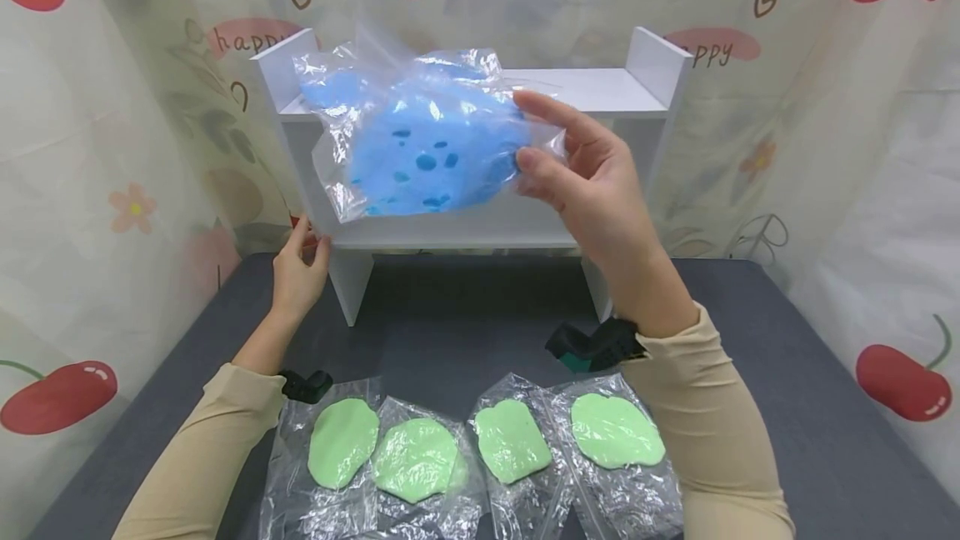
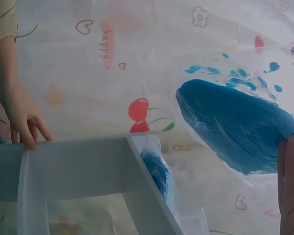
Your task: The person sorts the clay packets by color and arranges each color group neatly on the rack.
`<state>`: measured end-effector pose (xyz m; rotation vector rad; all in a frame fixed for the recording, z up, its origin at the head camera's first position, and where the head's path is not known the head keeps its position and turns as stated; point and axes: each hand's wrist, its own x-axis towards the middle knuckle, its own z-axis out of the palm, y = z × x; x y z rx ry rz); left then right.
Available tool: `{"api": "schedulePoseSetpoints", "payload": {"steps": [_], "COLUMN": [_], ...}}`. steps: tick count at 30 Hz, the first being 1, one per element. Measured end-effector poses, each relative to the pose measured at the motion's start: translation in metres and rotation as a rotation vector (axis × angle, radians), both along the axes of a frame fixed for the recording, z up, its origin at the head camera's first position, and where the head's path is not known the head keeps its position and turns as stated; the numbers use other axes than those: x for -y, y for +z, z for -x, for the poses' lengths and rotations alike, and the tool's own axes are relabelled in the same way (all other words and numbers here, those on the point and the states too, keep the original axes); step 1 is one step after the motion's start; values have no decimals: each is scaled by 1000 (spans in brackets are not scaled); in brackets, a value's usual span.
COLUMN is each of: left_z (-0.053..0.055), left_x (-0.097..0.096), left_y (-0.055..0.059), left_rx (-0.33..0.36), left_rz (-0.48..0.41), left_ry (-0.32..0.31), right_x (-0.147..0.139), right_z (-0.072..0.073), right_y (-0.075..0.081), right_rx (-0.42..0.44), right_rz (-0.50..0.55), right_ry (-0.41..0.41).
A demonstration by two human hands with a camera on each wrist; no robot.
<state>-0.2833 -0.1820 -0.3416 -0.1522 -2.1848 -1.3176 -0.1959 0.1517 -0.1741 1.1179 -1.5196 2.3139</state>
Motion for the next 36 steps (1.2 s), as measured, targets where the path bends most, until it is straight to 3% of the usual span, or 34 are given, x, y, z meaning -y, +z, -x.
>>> {"api": "schedulePoseSetpoints", "payload": {"steps": [12,22,36], "left_z": [0,-1,-2], "left_x": [1,0,0], "left_y": [0,0,1], "left_rx": [14,11,8], "left_rz": [14,15,8], "left_ry": [-6,2,2], "right_x": [-7,-18,-30], "right_z": [23,42,64], "right_y": [10,15,17], "right_rx": [28,130,189], "right_rz": [165,317,422], "right_ry": [-84,-103,-285]}}
